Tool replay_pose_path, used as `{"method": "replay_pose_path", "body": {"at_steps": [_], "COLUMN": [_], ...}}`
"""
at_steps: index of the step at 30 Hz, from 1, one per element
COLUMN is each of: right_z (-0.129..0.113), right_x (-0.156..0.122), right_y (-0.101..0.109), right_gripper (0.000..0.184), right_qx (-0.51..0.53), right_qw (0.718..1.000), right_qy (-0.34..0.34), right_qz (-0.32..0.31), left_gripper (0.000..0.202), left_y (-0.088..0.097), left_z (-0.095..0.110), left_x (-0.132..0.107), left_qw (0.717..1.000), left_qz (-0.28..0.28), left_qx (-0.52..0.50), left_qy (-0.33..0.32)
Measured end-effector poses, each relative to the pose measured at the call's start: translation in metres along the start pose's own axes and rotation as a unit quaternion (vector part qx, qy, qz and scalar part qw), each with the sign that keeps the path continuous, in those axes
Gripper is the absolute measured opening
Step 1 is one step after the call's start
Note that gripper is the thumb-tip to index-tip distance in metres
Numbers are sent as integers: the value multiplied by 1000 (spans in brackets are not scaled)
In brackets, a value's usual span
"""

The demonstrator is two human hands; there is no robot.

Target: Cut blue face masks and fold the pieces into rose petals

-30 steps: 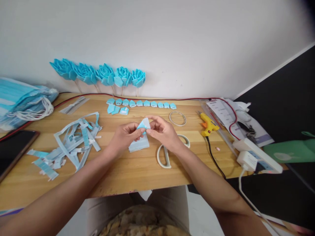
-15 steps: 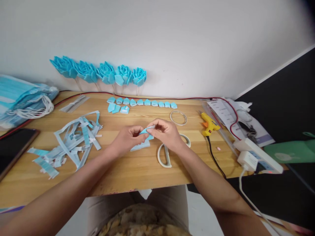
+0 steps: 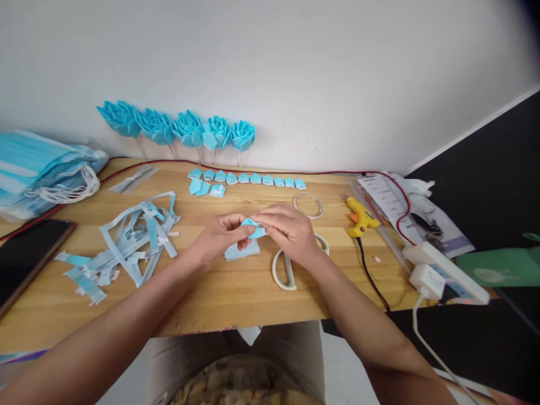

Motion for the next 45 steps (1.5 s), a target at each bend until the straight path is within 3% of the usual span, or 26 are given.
{"method": "replay_pose_path", "body": {"at_steps": [5, 24, 26, 28, 31, 33, 37, 40, 45], "right_z": [-2, 0, 1, 7, 16, 16, 6, -1, 3], "right_x": [0, 0, 0, -1, -4, -4, 1, 4, 4], "right_y": [0, -3, -3, -4, -5, -4, 0, 0, -3], "right_gripper": [35, 34, 36, 41, 47, 45, 33, 23, 5], "right_qx": [-2, 10, 40, 94, 190, 216, 146, 94, 110], "right_qw": [1000, 1000, 999, 991, 960, 950, 977, 991, 987], "right_qy": [28, 16, -16, -91, -204, -224, -156, -91, -118], "right_qz": [5, 8, 2, -11, -24, -19, -19, -23, -2], "left_gripper": [27, 32, 30, 29, 28, 26, 26, 26, 26], "left_y": [1, 1, 2, 3, 6, 8, 9, 7, 7], "left_z": [-1, -3, -4, -5, -8, -10, -13, -12, -7], "left_x": [-1, 0, 0, 0, 2, 4, 6, 6, 3], "left_qw": [1000, 1000, 999, 999, 998, 994, 986, 988, 995], "left_qz": [-4, 3, 15, 25, 37, 45, 41, 37, 62], "left_qx": [-19, -17, -15, -19, -51, -93, -157, -146, -61], "left_qy": [-16, -26, -24, -20, -20, -24, -25, -34, -50]}}
Point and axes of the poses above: each hand's wrist, its own x-axis towards the middle knuckle, its own y-axis out of the back of the hand, z = x × y, the point moved 4 cm from there along x, towards the middle knuckle, and after that the axes turned 1 degree about -z, right-handed, at the moved point
